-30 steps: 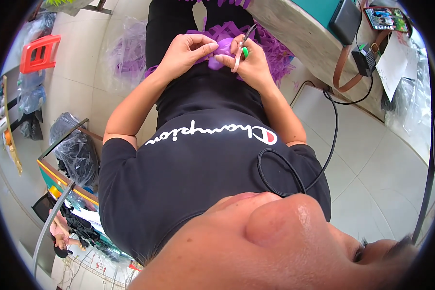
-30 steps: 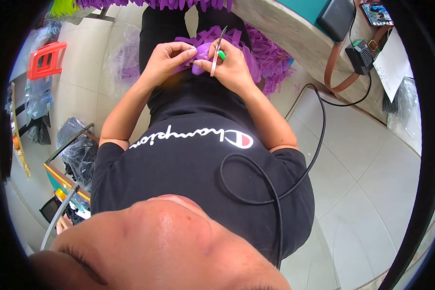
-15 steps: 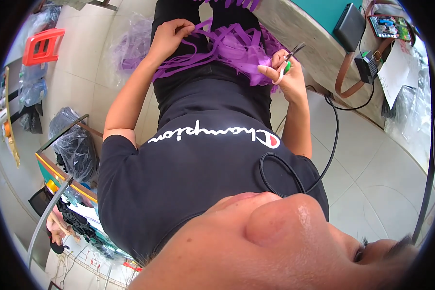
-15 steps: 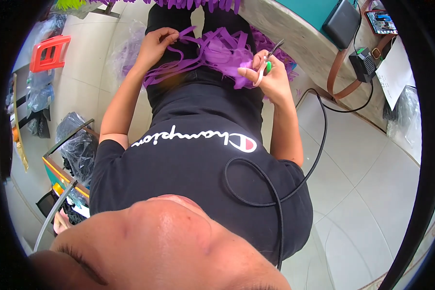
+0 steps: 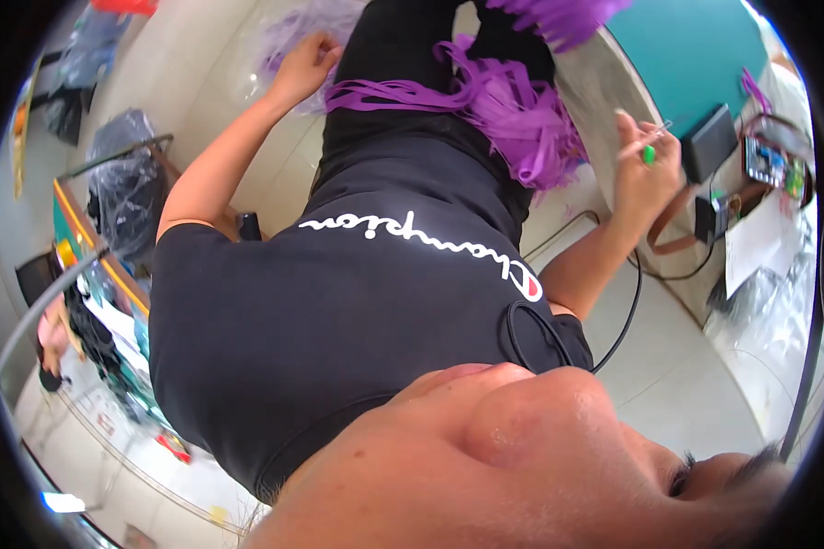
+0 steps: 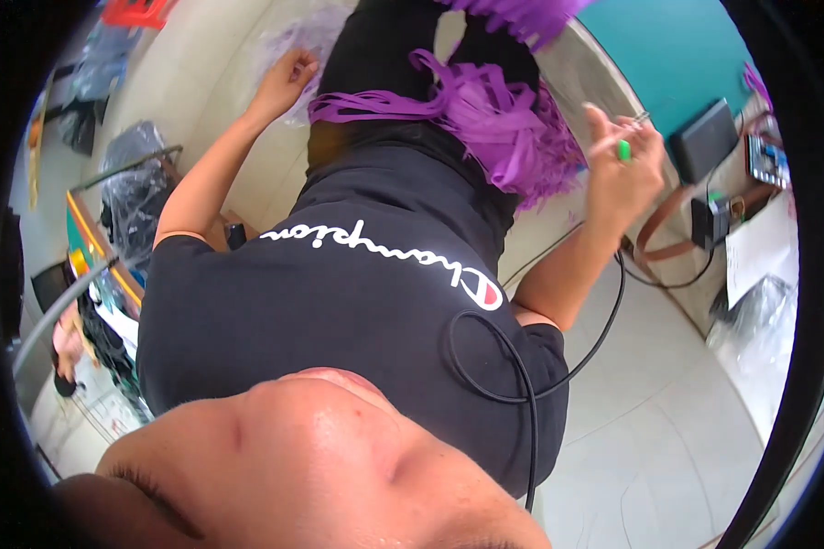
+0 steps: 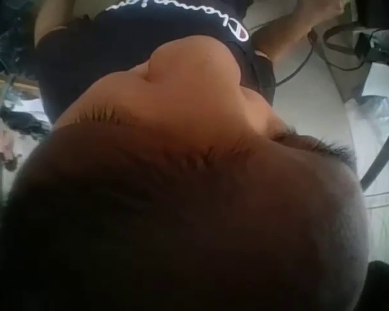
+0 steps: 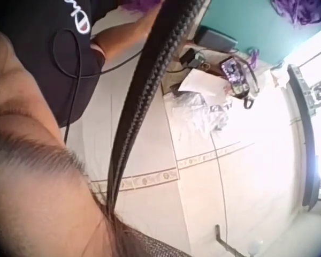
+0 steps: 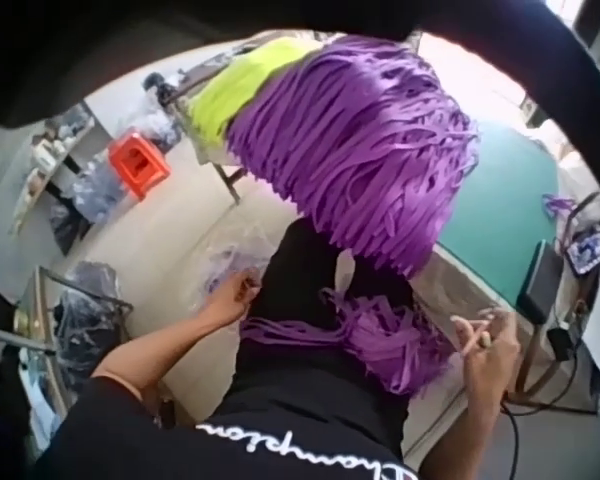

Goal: Crocheting purple fabric strips using a green crochet hook at a workshop table.

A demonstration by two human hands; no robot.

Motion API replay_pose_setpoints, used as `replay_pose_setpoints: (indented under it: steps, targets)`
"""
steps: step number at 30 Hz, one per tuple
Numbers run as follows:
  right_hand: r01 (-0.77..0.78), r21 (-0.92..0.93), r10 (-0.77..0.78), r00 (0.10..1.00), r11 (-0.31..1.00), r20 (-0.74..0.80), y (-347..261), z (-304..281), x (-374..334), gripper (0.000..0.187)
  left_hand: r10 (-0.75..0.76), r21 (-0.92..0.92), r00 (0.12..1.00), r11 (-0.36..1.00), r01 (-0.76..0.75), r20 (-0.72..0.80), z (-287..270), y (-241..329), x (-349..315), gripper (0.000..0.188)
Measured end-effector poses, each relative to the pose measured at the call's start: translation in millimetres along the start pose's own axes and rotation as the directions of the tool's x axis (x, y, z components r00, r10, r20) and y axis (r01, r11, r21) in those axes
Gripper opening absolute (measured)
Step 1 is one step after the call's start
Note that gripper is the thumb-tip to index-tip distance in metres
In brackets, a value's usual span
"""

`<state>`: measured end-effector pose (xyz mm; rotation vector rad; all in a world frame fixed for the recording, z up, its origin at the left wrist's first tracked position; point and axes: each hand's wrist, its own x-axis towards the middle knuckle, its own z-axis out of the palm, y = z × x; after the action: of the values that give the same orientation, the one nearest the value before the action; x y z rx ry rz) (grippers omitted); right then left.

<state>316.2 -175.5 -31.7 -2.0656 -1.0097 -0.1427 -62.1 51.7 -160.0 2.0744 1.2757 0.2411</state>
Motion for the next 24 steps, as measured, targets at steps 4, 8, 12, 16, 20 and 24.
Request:
replay_pose_setpoints:
  steps: [4, 8, 12, 16, 20, 24]
  targets:
    - [0.036, -0.313, -0.057, 0.997, 0.949, -0.058, -13.0, 1.1, 51.9, 0.034, -0.467, 0.029, 0.746, 0.855, 0.517, 0.475, -1.8, -41.0, -47.0, 0.079]
    - [-0.042, -0.568, 0.039, 0.999, 0.822, -0.018, 27.9, 19.6, 111.4, 0.046, -0.513, -0.226, 0.412, 0.386, 0.894, 0.753, 22.5, -68.1, -51.5, 0.092]
    - [0.045, -0.64, 0.007, 0.997, 0.767, 0.077, 68.1, 44.3, 147.9, 0.046, -0.399, -0.474, 0.404, -0.092, 0.875, 0.823, 68.4, -127.4, -34.9, 0.058]
    - [0.099, -0.158, -0.097, 0.995, 0.983, 0.018, 109.7, 40.8, 165.2, 0.051, -0.359, -0.678, 0.58, -0.292, 0.675, 0.732, 63.1, -119.0, -25.2, 0.025]
    - [0.065, -0.665, 0.075, 0.981, 0.744, 0.181, 58.0, 31.6, 165.7, 0.053, -0.34, -0.916, 0.85, -0.135, 0.378, 0.401, 1.1, -70.2, -37.2, 0.022]
    - [-0.029, -0.265, 0.126, 0.926, 0.964, 0.357, 134.5, 20.5, 198.1, 0.046, -0.271, -0.986, 0.963, 0.156, 0.052, 0.008, -47.3, -18.9, -52.7, 0.022]
